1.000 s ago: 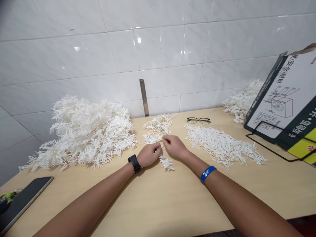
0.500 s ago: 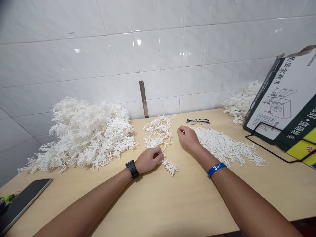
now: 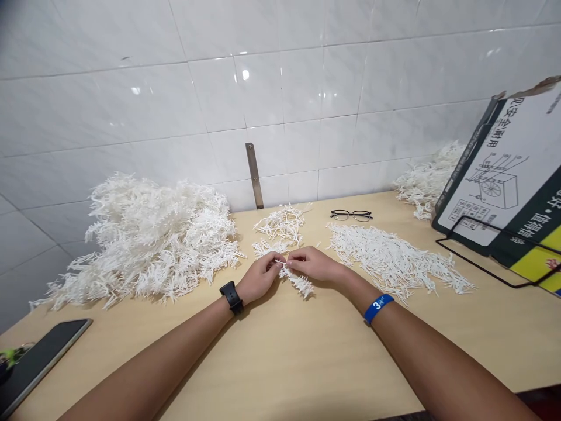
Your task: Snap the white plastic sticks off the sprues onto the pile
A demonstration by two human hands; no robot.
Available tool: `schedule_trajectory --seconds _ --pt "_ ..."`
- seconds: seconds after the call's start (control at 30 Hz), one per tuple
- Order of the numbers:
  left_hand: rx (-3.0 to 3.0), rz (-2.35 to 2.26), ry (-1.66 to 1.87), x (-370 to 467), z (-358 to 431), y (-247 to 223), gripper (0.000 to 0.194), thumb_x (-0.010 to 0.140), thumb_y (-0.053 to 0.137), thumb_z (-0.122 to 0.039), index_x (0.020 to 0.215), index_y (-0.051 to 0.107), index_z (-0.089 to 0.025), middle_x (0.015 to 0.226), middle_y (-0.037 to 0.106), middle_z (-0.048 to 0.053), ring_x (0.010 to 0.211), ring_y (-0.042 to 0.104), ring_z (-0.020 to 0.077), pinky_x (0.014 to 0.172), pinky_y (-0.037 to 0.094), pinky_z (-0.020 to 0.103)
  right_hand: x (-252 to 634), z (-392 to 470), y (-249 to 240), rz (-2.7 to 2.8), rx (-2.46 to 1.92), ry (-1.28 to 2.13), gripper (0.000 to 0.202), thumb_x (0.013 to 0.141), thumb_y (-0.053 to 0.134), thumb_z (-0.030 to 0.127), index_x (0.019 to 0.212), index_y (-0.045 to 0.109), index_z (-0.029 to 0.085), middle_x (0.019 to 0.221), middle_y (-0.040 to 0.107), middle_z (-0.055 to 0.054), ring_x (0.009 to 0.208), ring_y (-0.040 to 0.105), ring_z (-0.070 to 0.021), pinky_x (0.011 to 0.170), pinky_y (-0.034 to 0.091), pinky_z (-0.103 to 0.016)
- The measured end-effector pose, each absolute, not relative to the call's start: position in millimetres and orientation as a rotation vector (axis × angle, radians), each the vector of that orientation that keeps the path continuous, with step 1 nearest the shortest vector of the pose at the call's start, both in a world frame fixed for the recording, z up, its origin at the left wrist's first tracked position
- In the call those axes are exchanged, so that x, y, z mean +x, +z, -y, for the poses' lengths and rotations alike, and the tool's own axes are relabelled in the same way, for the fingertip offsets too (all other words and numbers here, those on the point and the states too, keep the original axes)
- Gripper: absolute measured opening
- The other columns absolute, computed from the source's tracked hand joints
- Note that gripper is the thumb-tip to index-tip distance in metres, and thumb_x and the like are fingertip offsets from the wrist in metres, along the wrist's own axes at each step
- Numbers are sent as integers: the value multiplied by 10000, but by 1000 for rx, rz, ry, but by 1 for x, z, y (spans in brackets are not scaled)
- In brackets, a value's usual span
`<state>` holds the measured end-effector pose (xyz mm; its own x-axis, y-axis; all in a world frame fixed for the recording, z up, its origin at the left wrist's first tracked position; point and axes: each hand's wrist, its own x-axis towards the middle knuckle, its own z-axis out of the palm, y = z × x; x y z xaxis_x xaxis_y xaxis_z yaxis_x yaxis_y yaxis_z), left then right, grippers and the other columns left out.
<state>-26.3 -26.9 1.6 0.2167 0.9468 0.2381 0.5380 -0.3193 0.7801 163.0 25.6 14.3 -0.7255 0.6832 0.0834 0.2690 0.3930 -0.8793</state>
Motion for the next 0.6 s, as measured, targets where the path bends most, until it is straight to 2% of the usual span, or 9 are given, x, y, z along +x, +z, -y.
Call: schedule_trajectory --seconds 0.17,0.4,0.6 --pt "1863 -1415 1054 -27 24 -1 218 887 454 -272 1034 588 -182 1033 673 44 821 591 152 791 463 288 164 -31 10 2187 -860 1141 345 860 498 430 638 506 168 607 467 18 590 405 -115 579 315 -256" --pt "1860 -1553 1091 -28 25 1 205 864 503 -285 994 626 -183 957 684 28 688 551 124 708 452 266 165 -33 6 2080 -948 1092 330 848 508 434 648 495 172 590 425 39 570 368 -103 550 294 -244" --pt "1822 -1658 1106 -27 25 5 151 838 545 -274 903 640 -175 853 669 21 673 544 124 681 436 258 167 -36 5 2026 -987 1047 314 848 515 433 675 530 172 588 436 41 566 380 -106 544 294 -245"
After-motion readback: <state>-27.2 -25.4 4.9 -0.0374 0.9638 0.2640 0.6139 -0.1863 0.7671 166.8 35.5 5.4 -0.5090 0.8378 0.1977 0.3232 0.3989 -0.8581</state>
